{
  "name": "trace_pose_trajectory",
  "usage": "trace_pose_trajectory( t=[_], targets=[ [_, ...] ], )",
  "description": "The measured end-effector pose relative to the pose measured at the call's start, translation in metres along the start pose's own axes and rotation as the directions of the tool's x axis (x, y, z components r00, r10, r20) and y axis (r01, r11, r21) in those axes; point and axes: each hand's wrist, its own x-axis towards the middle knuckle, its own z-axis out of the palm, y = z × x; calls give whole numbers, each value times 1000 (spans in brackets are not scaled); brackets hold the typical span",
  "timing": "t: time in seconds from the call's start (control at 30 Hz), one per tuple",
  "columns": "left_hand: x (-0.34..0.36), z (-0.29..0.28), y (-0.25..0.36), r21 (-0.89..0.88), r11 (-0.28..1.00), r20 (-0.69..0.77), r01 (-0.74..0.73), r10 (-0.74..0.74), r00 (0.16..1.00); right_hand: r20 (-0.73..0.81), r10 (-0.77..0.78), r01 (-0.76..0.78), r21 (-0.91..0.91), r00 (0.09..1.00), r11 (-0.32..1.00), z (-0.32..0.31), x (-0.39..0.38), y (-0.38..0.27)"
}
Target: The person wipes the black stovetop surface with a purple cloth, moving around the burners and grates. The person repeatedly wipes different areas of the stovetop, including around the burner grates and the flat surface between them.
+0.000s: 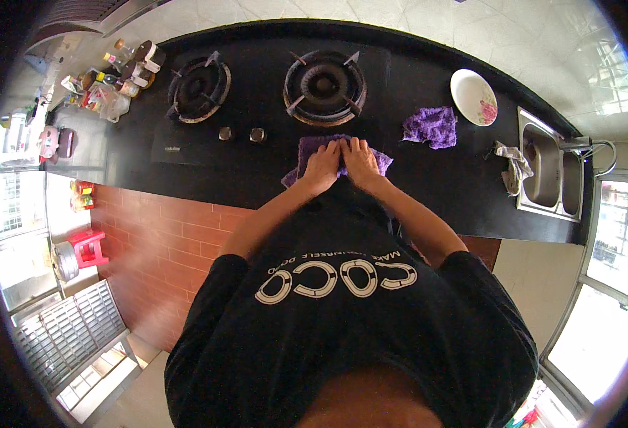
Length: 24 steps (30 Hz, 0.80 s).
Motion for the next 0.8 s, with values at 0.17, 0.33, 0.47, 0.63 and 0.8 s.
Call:
trace_pose_trajectory(
  t=[0.17, 0.33, 0.47, 0.63, 0.8],
  targets=[
    [28, 0, -10, 56, 997, -14, 59, -59, 998, -49, -4, 3, -28, 999, 1000, 3, 26, 11],
    [-13, -13, -31, 82, 992, -86, 97, -90, 992, -83, -100, 98, -24, 992, 995, 3, 5, 1],
    [-38, -20, -41, 218, 971, 9, 94, -99, 995, 53, -85, 83, 39, 995, 996, 11, -3, -31],
    [-36, -21, -45, 151, 969, 0, 195, -197, 980, 12, -95, 96, -46, 995, 994, 17, 17, -42],
    [-15, -26, -62, 172, 955, -139, 241, -219, 966, -90, -79, 69, -111, 993, 991, 22, 53, -48]
  ],
)
